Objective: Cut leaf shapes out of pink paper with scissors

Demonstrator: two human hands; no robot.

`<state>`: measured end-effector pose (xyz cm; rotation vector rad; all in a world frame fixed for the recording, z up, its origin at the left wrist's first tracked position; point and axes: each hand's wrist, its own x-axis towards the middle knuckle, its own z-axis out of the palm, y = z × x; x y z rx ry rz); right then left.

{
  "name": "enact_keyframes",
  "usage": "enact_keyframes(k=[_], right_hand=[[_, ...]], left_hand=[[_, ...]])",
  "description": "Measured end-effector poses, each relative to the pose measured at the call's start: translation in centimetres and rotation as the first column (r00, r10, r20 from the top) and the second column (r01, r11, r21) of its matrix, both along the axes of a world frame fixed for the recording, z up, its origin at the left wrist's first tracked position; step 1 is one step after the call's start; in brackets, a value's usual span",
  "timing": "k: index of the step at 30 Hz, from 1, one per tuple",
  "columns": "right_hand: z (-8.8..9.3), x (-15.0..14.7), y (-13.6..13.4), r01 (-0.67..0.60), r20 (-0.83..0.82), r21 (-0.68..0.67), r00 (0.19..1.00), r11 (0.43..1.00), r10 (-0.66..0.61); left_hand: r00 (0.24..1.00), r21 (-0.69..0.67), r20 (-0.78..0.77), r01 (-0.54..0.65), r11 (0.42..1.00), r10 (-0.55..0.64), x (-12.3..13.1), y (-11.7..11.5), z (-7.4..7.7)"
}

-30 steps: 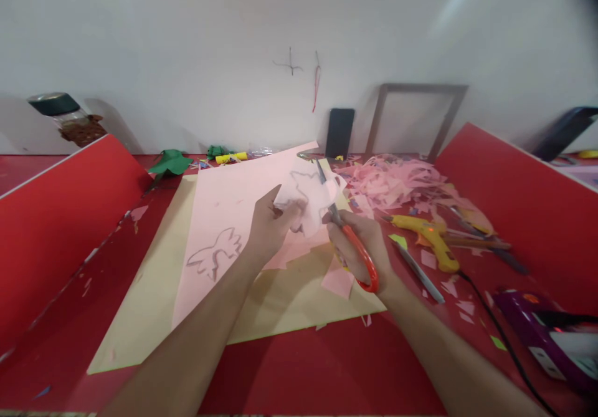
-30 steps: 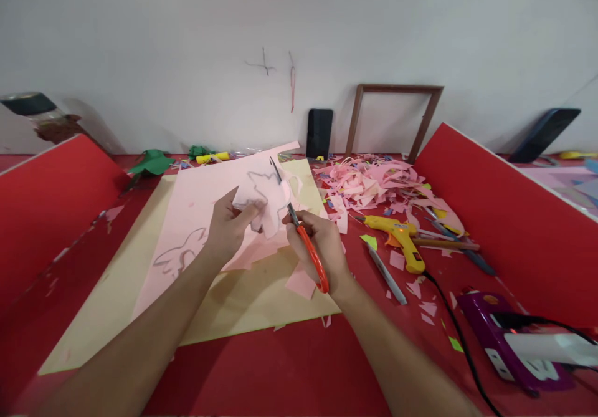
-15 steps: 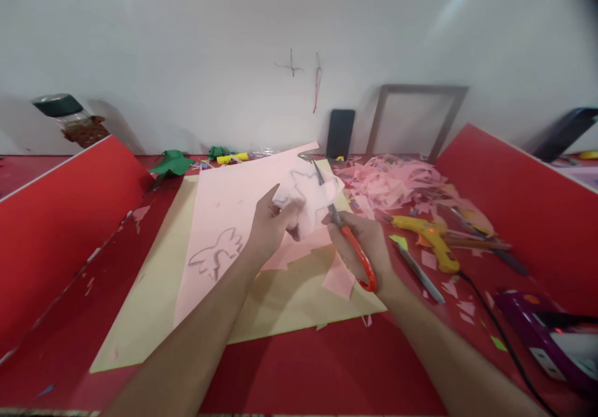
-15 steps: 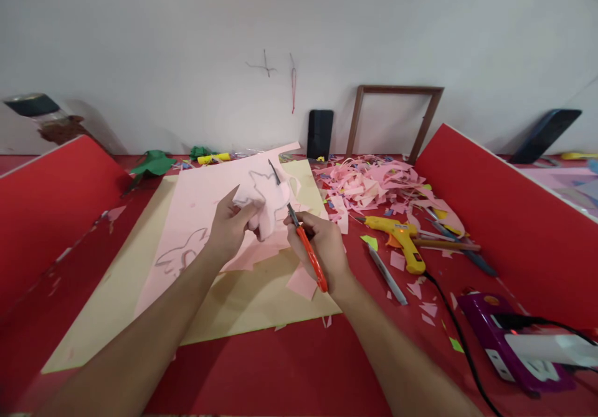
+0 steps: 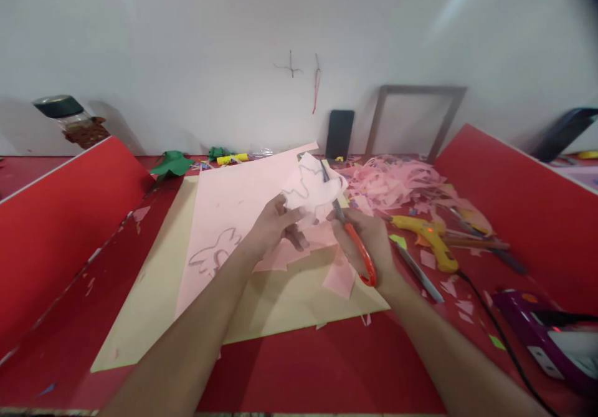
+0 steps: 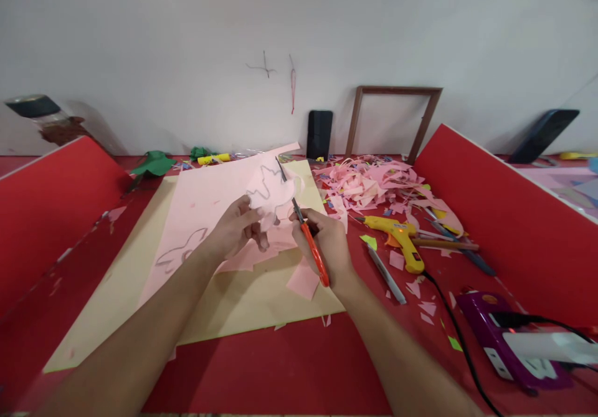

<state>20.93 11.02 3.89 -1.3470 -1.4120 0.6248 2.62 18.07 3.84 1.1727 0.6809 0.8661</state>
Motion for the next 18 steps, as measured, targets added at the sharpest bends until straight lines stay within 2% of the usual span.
enact_keyframes(k=[3,5,8,11,14,18], right_hand=[[-0.1,0.0,0.0,-0.008,0.006,0.005,1.0,1.0,0.008],[-0.3,0.1,0.1,0.007,0.015,0.021,1.0,1.0,-0.008],[-0.6,0.2,0.3,0.016,0.008,-0.003,1.0,1.0,-0.016],[-0.8,0.4,0.5,-0.017,0.007,-0.066,1.0,0.998,0.018],[-1.1,0.4,0.4,-0.028,0.095,-0.042,0.995,0.999,0.032],[-1.4,0.2,0.2,-0.021,0.238,-0.058,0.971,0.998,0.034]], left_hand=[[0.998,0.018,-0.04,0.049,0.999,-0.048,-0.1,0.1,-0.2],[0.998,0.028,-0.059,0.003,1.0,-0.001,0.0,0.2,-0.2],[0.99,0.001,-0.041,-0.133,0.991,0.133,0.2,0.2,0.1],[0.959,-0.057,0.032,-0.279,0.959,0.281,0.3,0.2,0.8],[0.907,-0.168,0.146,-0.37,0.914,0.394,0.2,0.3,1.3],[0.868,-0.279,0.311,-0.306,0.91,0.387,0.3,0.2,1.3]])
